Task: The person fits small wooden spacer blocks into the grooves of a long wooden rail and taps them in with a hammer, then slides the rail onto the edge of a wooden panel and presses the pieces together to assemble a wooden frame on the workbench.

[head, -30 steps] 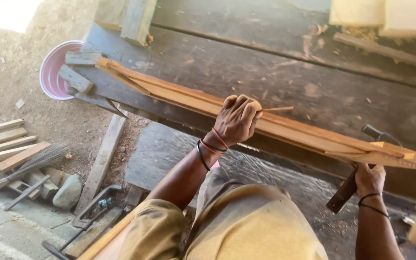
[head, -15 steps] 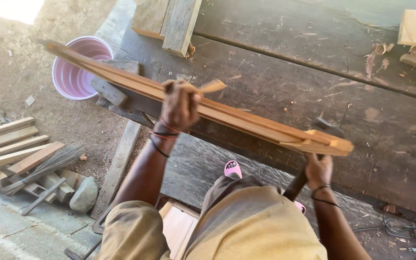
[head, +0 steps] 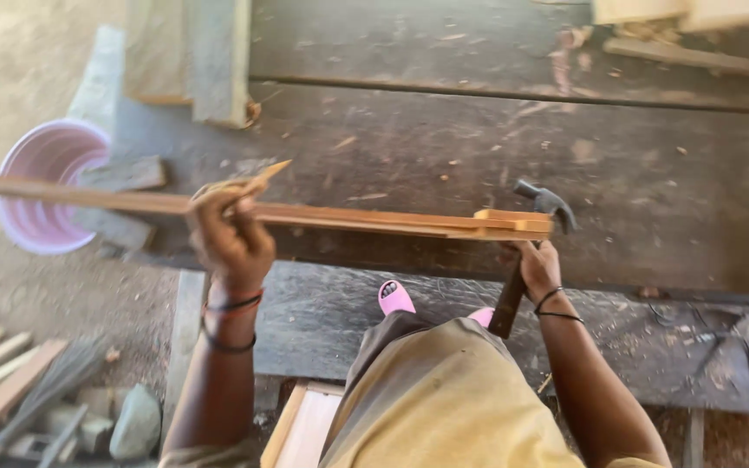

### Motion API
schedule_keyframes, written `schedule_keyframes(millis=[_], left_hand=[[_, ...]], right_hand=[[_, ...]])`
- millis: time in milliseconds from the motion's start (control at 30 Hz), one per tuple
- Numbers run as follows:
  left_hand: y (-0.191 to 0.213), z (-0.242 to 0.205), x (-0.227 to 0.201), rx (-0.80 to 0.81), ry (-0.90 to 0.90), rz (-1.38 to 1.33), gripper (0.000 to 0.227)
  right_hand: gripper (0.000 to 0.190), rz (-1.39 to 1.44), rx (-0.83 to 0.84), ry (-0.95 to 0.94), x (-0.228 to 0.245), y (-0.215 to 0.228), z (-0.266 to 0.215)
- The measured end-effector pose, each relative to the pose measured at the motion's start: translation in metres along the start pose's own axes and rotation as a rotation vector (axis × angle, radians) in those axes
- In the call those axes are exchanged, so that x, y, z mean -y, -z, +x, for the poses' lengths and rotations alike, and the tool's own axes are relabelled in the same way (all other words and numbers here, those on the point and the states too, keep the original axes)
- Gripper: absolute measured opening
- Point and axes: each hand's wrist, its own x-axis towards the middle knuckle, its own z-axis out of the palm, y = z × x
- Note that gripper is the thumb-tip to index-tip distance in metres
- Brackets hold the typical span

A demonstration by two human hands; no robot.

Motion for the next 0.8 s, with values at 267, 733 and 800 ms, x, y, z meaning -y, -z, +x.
schedule_keyframes(millis=[267, 733, 800], left_hand=[[-0.054, -0.011, -0.054, 0.030, 0.541, -0.608, 0.024], [-0.164, 0.032, -0.118, 0.916, -0.160, -0.003, 0.026], [-0.164, 0.031, -0.116, 0.913, -0.173, 0.002, 0.025]], right_hand=[[0.023, -0.093, -0.024, -0.014, 0.018, 0.052, -0.049], [0.020, -0.033, 0.229, 0.290, 0.076, 0.030, -0.146], [0.020, -0.051, 0.227, 0.308, 0.079, 0.018, -0.145]])
